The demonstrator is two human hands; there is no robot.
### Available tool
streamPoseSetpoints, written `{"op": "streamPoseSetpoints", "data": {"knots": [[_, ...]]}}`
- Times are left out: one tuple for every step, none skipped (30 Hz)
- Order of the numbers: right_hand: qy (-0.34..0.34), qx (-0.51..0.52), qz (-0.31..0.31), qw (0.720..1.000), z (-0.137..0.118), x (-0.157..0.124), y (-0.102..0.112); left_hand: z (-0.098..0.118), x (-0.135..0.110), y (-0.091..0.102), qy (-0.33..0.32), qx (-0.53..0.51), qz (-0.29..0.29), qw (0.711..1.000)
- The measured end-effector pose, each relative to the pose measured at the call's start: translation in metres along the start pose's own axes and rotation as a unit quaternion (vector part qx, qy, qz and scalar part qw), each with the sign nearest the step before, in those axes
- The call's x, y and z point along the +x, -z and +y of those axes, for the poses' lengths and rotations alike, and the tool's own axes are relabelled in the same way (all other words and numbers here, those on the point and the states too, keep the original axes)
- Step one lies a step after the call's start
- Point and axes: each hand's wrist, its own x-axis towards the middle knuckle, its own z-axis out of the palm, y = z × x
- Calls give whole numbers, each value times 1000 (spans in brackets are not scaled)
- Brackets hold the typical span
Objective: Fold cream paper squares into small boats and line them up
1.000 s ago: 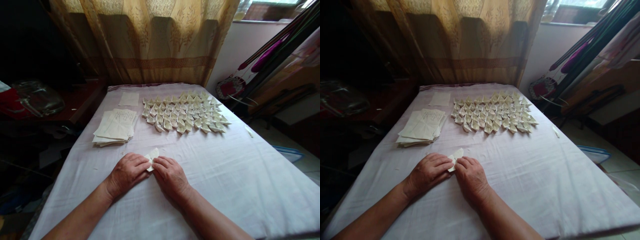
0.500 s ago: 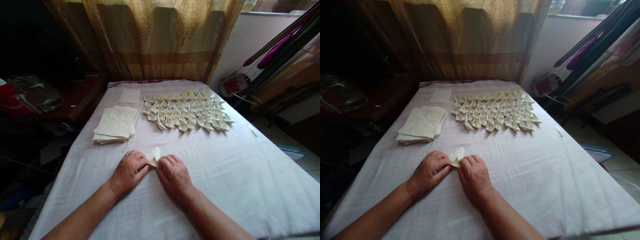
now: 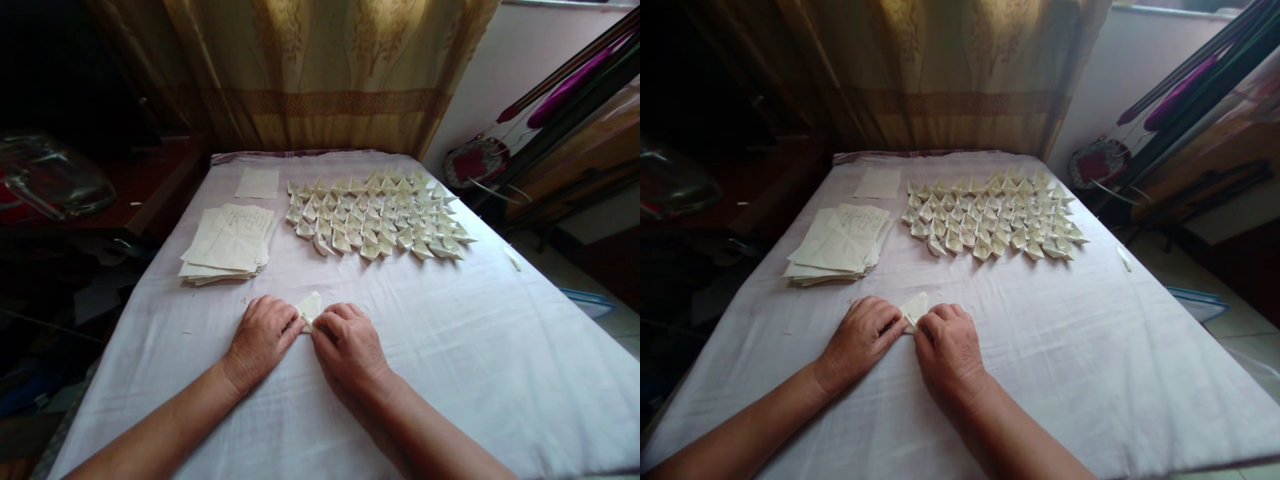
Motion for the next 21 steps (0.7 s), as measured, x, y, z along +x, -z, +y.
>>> {"op": "streamPoseSetpoints", "data": {"knots": [[-1, 2, -5, 1000, 0, 1, 1, 0, 1, 0, -1, 6, -3, 1000], [-1, 4, -9, 1000, 0, 1, 2, 0, 2, 0, 0, 8, -8, 1000], [-1, 6, -13, 1000, 0, 2, 2, 0, 2, 1, 2, 8, -12, 1000], [-1, 7, -15, 1000, -1, 2, 3, 0, 3, 2, 5, 8, -17, 1000], [-3, 8, -16, 1000, -1, 2, 3, 0, 4, 3, 9, 7, -21, 1000], [-4, 7, -16, 1000, -1, 2, 3, 1, 4, 3, 12, 8, -25, 1000], [-6, 6, -16, 1000, -1, 2, 3, 1, 5, 4, 16, 9, -30, 999], [-7, 5, -15, 1000, -1, 1, 3, 2, 6, 5, 21, 9, -37, 999], [-9, 5, -15, 1000, -1, 1, 2, 2, 7, 6, 26, 9, -44, 999], [-9, 6, -14, 1000, -1, 0, 2, 3, 9, 7, 32, 8, -53, 998], [-10, 7, -14, 1000, -1, -1, 1, 3, 10, 8, 38, 4, -62, 997], [-10, 7, -11, 1000, -1, -1, 1, 3, 12, 9, 45, 0, -73, 996], [-9, 8, -8, 1000, -1, -2, 1, 3, 14, 10, 51, -4, -83, 995], [-7, 8, -5, 1000, -1, -2, 1, 3, 16, 11, 57, -9, -93, 994], [-4, 9, -2, 1000, -1, -3, 1, 3, 17, 12, 62, -12, -103, 993], [0, 10, 0, 1000, -1, -3, 1, 3, 19, 14, 67, -14, -112, 991], [3, 10, 1, 1000, -2, -3, 1, 4, 21, 15, 72, -14, -120, 990], [6, 10, 3, 1000, -2, -4, 1, 4, 22, 16, 77, -14, -128, 989], [9, 9, 4, 1000, -2, -4, 1, 4, 23, 17, 80, -13, -136, 987], [10, 7, 6, 1000, -3, -3, 1, 4, 24, 17, 83, -12, -141, 986], [10, 3, 6, 1000, -3, -3, 2, 4, 25, 18, 84, -11, -146, 986]]}}
